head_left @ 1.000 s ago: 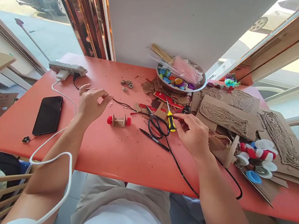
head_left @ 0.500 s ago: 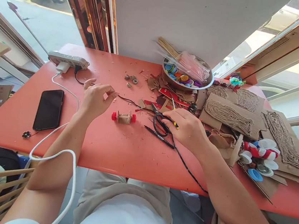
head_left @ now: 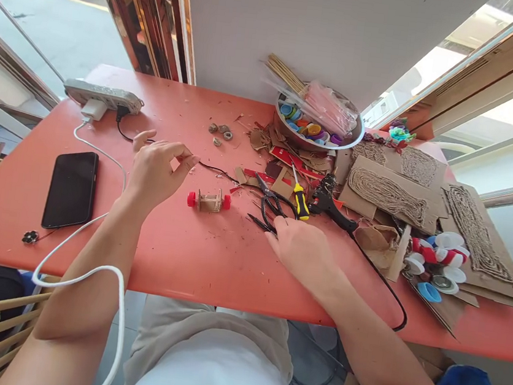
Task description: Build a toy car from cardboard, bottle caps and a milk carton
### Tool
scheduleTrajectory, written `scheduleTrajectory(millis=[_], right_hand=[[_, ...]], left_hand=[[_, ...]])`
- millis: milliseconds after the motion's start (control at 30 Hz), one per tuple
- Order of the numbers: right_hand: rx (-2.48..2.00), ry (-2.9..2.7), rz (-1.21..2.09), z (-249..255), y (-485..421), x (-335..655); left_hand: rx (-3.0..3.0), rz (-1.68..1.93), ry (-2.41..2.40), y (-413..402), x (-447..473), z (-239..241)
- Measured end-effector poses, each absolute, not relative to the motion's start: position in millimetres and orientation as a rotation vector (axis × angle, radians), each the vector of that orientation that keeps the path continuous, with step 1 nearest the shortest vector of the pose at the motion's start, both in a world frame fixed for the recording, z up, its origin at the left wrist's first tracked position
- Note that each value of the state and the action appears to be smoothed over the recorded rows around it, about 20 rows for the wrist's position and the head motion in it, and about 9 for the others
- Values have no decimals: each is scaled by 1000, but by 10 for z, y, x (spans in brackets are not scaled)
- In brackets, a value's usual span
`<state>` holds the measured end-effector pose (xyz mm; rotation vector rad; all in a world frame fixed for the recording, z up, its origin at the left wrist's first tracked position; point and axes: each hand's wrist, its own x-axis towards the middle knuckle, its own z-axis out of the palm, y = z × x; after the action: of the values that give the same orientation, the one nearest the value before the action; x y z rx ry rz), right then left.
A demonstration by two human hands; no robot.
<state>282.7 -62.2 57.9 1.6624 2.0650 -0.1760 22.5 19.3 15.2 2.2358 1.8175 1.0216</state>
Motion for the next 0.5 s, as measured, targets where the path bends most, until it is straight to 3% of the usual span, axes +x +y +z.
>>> scheduleTrajectory(millis=[500], right_hand=[[2003,2144,-43,390,-744,3184]], left_hand=[[2187,917,1845,218,191,196]])
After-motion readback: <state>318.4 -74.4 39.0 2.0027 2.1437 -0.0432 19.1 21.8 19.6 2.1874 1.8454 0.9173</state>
